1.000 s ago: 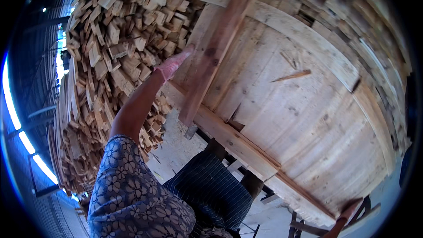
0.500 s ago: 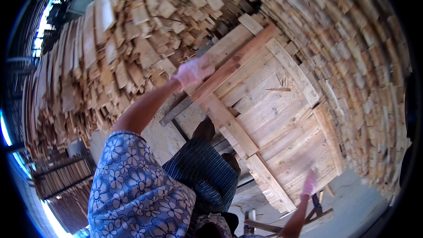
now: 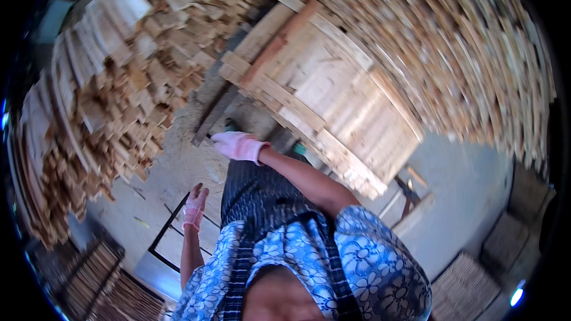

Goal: The person picks up wooden planks from a large pile and stacks them onto a metal rack. They repeatedly grab planks, carry them to the rack, and arrange them in a neat stack.

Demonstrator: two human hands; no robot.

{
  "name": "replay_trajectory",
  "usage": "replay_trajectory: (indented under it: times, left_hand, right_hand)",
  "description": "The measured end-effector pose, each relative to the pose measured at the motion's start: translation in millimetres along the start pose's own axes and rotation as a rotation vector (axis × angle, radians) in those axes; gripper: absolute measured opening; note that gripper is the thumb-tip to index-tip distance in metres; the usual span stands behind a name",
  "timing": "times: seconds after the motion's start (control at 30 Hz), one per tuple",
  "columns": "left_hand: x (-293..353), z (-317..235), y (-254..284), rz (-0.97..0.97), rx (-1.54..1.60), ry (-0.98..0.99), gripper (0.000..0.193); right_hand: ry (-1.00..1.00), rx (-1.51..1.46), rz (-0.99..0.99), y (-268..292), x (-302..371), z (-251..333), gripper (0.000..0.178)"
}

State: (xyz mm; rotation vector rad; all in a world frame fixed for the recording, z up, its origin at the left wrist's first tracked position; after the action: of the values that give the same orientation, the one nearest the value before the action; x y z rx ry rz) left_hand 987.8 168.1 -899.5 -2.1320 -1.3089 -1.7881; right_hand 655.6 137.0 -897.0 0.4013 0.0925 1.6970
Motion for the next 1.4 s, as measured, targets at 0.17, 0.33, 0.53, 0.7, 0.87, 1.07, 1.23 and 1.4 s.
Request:
replay_trajectory:
  times: [0.17, 0.33, 0.53, 0.7, 0.87, 1.07, 1.23, 1.4]
  left_hand:
    - [-22, -67, 35, 0.117, 0.088, -0.107, 0.063]
    - [-32, -133, 93, 0.135, 0.216, -0.25, 0.06]
    - [-64, -65, 166, -0.013, 0.986, -0.15, 0.054]
    - [-57, -14, 191, 0.045, 1.178, -0.406, 0.06]
    - [5, -58, 173, -0.05, 1.392, -0.245, 0.075]
    - [37, -65, 196, -0.312, 1.397, -0.497, 0.072]
    - [52, -158, 261, -0.93, 0.478, -0.793, 0.075]
    - [59, -253, 296, -0.885, -0.157, -0.329, 0.08]
  right_hand:
    - [-0.244, 0.091, 0.145, -37, -27, 13, 0.05]
    - [-0.239, 0.121, -0.002, -38, -59, 40, 0.04]
    - [-0.223, 0.074, 0.034, -38, -112, 96, 0.049]
    - [0.394, 0.311, -0.025, -52, -122, 98, 0.038]
    - [-0.119, -0.189, 0.065, -38, -122, 148, 0.048]
    - [0.181, -0.186, -0.002, -21, -191, 264, 0.045]
    - [0.258, 0.333, -0.348, -20, -314, 350, 0.064]
    - [-0.129, 0.604, -0.284, -63, -394, 382, 0.089]
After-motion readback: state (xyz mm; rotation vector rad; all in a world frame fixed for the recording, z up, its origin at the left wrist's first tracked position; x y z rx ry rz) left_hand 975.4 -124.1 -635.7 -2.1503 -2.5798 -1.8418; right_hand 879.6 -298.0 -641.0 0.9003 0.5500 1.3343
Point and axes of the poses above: each hand's wrist, its own x-axis away from the middle knuckle, its own y-axis out of the back of the hand, z = x × y, the point moved 2 cm from there along -x, towards the middle knuckle, and after that the axes turned 3 degrees about -z, right-handed, at the moved point
